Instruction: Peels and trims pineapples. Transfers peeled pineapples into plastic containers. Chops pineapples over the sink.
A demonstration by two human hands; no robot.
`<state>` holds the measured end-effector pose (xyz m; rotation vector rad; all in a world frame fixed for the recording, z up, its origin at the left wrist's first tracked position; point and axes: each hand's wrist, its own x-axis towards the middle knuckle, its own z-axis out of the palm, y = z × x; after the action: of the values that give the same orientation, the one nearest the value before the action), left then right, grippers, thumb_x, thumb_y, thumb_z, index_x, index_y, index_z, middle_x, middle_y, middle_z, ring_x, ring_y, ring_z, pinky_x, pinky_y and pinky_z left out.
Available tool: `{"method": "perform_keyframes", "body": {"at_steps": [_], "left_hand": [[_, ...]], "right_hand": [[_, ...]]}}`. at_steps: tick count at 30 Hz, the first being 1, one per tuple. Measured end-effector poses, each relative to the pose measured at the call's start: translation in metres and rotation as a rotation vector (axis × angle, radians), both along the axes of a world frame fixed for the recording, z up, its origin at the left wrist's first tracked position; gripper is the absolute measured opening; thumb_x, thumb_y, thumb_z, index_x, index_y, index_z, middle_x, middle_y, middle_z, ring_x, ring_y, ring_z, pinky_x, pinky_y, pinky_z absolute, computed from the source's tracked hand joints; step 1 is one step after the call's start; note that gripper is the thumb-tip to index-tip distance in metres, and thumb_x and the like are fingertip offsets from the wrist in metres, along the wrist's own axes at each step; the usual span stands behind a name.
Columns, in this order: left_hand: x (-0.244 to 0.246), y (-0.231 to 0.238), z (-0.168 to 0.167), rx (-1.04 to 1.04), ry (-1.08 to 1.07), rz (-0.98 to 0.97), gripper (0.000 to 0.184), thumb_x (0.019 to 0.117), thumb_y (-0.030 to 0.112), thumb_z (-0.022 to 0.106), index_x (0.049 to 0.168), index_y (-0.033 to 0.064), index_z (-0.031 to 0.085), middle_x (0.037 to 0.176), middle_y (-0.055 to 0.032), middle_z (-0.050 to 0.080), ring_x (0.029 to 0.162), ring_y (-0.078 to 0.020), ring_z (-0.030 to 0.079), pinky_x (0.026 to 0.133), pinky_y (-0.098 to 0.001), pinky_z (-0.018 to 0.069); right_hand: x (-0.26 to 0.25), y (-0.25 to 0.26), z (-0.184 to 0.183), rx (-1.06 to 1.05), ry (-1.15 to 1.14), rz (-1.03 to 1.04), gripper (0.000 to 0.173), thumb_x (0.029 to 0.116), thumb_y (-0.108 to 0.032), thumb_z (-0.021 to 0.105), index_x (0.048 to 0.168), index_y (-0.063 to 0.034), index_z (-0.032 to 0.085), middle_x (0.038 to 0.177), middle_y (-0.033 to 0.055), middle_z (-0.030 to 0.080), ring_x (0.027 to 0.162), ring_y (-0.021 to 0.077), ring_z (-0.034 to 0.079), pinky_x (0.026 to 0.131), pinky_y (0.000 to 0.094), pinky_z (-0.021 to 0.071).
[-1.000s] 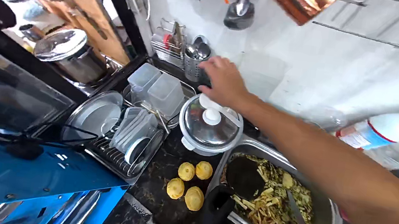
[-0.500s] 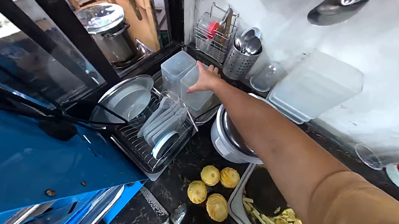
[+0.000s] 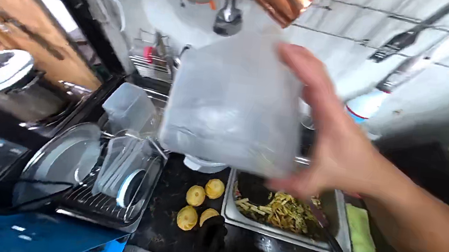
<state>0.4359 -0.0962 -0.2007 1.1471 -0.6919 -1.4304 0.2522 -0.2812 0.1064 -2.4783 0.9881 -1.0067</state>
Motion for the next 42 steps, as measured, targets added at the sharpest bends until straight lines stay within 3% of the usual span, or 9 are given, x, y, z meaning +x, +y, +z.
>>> {"method": "perform_keyframes", "body": {"at_steps": [4,7,10,14,19,26,33,39,42], "left_hand": [[-0.021,-0.012,-0.002,0.007,-0.066,-0.126,0.025,0.0977,0.013,0.06,0.12,0.0033,0.067,0.094,-0.0059,0.07,0.067,-0.0102,0.06,0.058,-0.0241,0.0528],[-0.046,-0.023,0.007,-0.033,-0.12,-0.186,0.027,0.0968,0.012,0.061,0.121,0.0004,0.065,0.096,-0.0062,0.07,0.07,-0.0101,0.063,0.062,-0.0251,0.0553],[-0.064,-0.023,0.011,-0.072,-0.184,-0.3,0.029,0.096,0.012,0.063,0.121,-0.0005,0.064,0.102,-0.0067,0.07,0.08,-0.0111,0.066,0.069,-0.0263,0.0574],[-0.088,-0.033,-0.007,0.105,-0.308,-0.426,0.032,0.0992,0.018,0.061,0.128,0.0038,0.063,0.099,-0.0071,0.069,0.072,-0.0114,0.062,0.06,-0.026,0.0527],[-0.121,-0.027,-0.015,0.098,-0.617,-0.601,0.046,0.0956,0.026,0.069,0.136,0.0059,0.06,0.115,-0.0114,0.068,0.093,-0.0148,0.067,0.082,-0.0338,0.0577],[-0.144,0.025,-0.021,0.094,-0.602,-0.396,0.042,0.0946,0.024,0.068,0.132,0.0044,0.061,0.103,-0.01,0.069,0.083,-0.0146,0.066,0.074,-0.0328,0.0572],[-0.153,0.077,-0.005,0.202,-0.687,-0.195,0.04,0.0981,0.033,0.066,0.13,0.008,0.064,0.112,-0.0085,0.07,0.093,-0.0156,0.068,0.082,-0.0354,0.0589],[-0.12,0.079,0.005,0.192,-0.943,0.027,0.051,0.0904,0.03,0.074,0.133,0.0039,0.061,0.121,-0.0162,0.067,0.105,-0.0244,0.067,0.092,-0.0425,0.0569],[-0.082,0.051,-0.009,0.279,-1.229,0.074,0.07,0.0849,0.034,0.081,0.145,0.0108,0.053,0.139,-0.0231,0.058,0.121,-0.0398,0.061,0.101,-0.0586,0.0515]], "right_hand": [[-0.119,0.118,-0.084,-0.02,-0.177,-0.358,0.13,0.0572,-0.066,0.089,0.162,-0.0379,0.017,0.17,0.0046,0.018,0.154,0.0257,0.029,0.122,0.0484,0.0372],[-0.172,0.135,-0.219,0.14,0.05,-0.749,0.132,0.0491,-0.072,0.089,0.157,-0.0148,0.04,0.157,0.0324,0.034,0.144,0.0484,0.037,0.115,0.0637,0.0387],[-0.203,0.152,-0.292,0.384,0.27,-0.908,0.132,0.0464,-0.078,0.085,0.157,-0.0191,0.042,0.157,0.034,0.035,0.144,0.0562,0.033,0.114,0.0712,0.0332],[-0.21,0.171,-0.272,0.168,0.105,-0.909,0.125,0.0502,-0.077,0.084,0.151,-0.0118,0.048,0.154,0.0356,0.036,0.144,0.0517,0.035,0.116,0.0633,0.0364],[-0.236,0.165,-0.301,0.307,0.175,-0.893,0.125,0.0482,-0.07,0.088,0.153,-0.0152,0.048,0.156,0.0359,0.034,0.144,0.0566,0.032,0.116,0.0686,0.0319],[-0.261,0.167,-0.302,0.662,-0.282,-0.794,0.115,0.0684,-0.044,0.089,0.161,-0.0081,0.03,0.161,0.024,0.035,0.149,0.0344,0.036,0.12,0.0504,0.0372],[-0.269,0.176,-0.322,0.73,-0.386,-0.718,0.111,0.0716,-0.037,0.09,0.16,-0.0035,0.031,0.158,0.0285,0.036,0.147,0.0378,0.037,0.119,0.053,0.0361],[-0.264,0.196,-0.325,1.036,-0.793,-0.644,0.093,0.0895,-0.03,0.075,0.163,-0.012,0.021,0.155,0.0192,0.044,0.134,0.0276,0.054,0.105,0.0461,0.0528],[-0.269,0.213,-0.32,1.334,-1.174,-0.521,0.073,0.1025,-0.061,0.039,0.159,-0.0168,0.022,0.147,0.0176,0.052,0.125,0.0333,0.061,0.095,0.0532,0.0575]]}}
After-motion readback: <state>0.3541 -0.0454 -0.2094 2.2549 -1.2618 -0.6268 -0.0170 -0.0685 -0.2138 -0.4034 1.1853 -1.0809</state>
